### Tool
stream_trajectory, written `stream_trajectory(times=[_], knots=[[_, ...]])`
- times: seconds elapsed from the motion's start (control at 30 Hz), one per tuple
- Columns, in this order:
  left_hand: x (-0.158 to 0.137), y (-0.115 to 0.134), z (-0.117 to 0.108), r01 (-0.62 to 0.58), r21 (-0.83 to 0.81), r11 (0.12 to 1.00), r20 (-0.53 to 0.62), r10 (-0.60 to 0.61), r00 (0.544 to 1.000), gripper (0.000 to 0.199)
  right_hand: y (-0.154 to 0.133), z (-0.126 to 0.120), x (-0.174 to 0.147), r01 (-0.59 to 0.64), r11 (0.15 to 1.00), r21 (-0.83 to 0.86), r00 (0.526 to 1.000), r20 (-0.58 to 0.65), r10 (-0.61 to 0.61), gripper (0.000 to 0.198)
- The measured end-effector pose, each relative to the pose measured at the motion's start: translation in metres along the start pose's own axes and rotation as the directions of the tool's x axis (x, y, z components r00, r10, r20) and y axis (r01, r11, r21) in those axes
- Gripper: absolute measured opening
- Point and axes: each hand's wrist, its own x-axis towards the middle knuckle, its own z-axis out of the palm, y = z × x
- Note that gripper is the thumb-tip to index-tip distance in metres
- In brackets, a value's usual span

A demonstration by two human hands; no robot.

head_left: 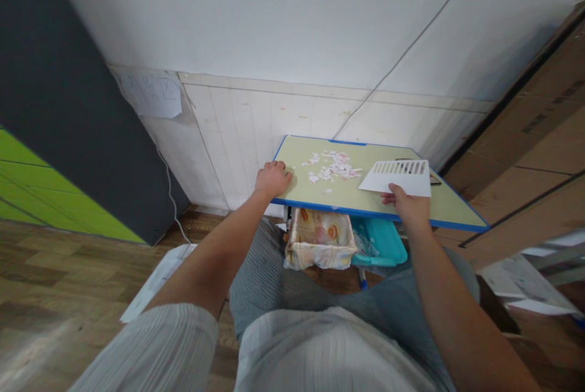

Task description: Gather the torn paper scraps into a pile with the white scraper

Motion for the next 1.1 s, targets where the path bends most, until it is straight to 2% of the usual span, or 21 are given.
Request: stream_trajectory(times=[0.17, 0.27, 0.47, 0.63, 0.77, 0.83, 0.97, 1.1], knots=[[0.0, 0.0, 0.0, -0.009, 0.01, 1.0, 0.003, 0.009, 1.0, 0.042, -0.001, -0.006, -0.013, -0.008, 1.0, -0.022, 0.999, 0.046, 0.009, 0.043], [-0.001, 0.0, -0.001, -0.011, 0.012, 1.0, 0.009, 0.011, 1.0, 0.043, -0.001, -0.005, -0.022, 0.007, 1.0, -0.027, 1.0, 0.006, -0.007, 0.044], [-0.001, 0.0, -0.002, -0.006, 0.009, 1.0, 0.01, 0.006, 1.0, 0.044, -0.004, -0.005, -0.047, 0.027, 0.996, -0.084, 1.0, -0.009, -0.028, 0.03], [0.0, 0.0, -0.001, -0.003, -0.003, 1.0, 0.01, 0.003, 1.0, 0.043, -0.005, -0.011, -0.066, 0.036, 0.995, -0.094, 0.994, -0.096, -0.046, 0.033], [0.0, 0.0, -0.001, -0.005, -0.003, 1.0, 0.0, 0.005, 1.0, 0.043, -0.006, -0.01, -0.081, 0.013, 0.995, -0.095, 0.999, -0.034, -0.016, 0.033], [-0.001, 0.0, -0.002, -0.003, -0.006, 1.0, 0.001, 0.003, 1.0, 0.043, -0.008, -0.007, -0.083, 0.004, 0.997, -0.081, 1.0, -0.012, -0.005, 0.033], [-0.001, 0.001, -0.002, 0.003, -0.014, 1.0, 0.012, -0.003, 1.0, 0.043, -0.01, -0.002, -0.075, -0.002, 0.998, -0.056, 0.999, -0.052, -0.001, 0.035], [0.0, 0.0, -0.001, 0.004, -0.017, 1.0, 0.01, -0.004, 1.0, 0.043, -0.009, 0.0, -0.075, -0.024, 0.998, -0.055, 1.0, 0.008, 0.024, 0.038]])
